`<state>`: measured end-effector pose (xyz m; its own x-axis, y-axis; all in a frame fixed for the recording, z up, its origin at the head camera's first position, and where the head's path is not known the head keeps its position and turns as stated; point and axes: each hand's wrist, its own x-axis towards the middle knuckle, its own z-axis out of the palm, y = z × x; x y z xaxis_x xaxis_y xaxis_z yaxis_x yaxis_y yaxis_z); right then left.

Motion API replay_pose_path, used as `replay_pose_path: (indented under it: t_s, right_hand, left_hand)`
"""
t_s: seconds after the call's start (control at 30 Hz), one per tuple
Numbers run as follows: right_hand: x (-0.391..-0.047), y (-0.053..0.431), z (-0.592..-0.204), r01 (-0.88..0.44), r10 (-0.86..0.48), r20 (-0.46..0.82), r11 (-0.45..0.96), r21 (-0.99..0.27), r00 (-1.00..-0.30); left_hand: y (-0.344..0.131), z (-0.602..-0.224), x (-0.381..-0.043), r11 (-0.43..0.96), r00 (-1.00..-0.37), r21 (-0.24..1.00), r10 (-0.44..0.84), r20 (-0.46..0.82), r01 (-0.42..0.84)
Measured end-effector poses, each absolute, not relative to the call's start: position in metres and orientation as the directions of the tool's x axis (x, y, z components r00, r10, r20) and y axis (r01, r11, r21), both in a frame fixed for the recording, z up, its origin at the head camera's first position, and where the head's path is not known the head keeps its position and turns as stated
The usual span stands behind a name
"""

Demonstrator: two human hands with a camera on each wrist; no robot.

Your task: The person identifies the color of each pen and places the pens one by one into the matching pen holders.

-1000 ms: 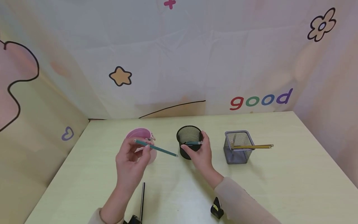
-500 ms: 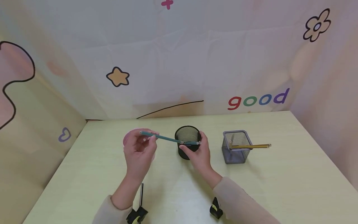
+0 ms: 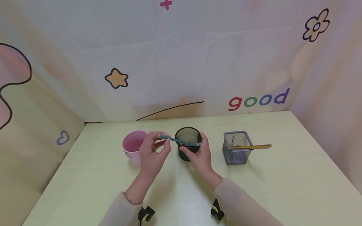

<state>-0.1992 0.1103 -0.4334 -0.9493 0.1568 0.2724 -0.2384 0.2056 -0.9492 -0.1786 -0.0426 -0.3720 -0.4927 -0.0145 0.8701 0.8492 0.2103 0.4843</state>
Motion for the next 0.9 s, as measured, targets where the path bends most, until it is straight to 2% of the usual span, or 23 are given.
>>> replay_pose_path:
  t_s: [0.13, 0.4, 0.57, 0.9]
  right_hand:
    - [-0.199, 0.110, -0.434, -0.236, 0.154, 0.273, 0.220, -0.947, -0.950]
    - [-0.198, 0.111, -0.434, -0.230, 0.144, 0.269, 0.241, -0.943, -0.952]
    - [-0.198, 0.111, -0.434, -0.219, 0.141, 0.261, 0.257, -0.941, -0.955]
    - [-0.200, 0.111, -0.435, -0.245, 0.133, 0.285, 0.257, -0.935, -0.949]
  left_hand:
    - [-0.041, -0.381, -0.181, 0.264, -0.507, 0.485, 0.015, 0.862, 0.834]
    - [-0.039, -0.389, -0.183, 0.313, -0.592, 0.536, 0.117, 0.797, 0.784]
    - [-0.038, -0.392, -0.186, 0.371, -0.610, 0.520, 0.184, 0.771, 0.769]
    - [-0.038, -0.399, -0.189, 0.456, -0.681, 0.551, 0.189, 0.707, 0.699]
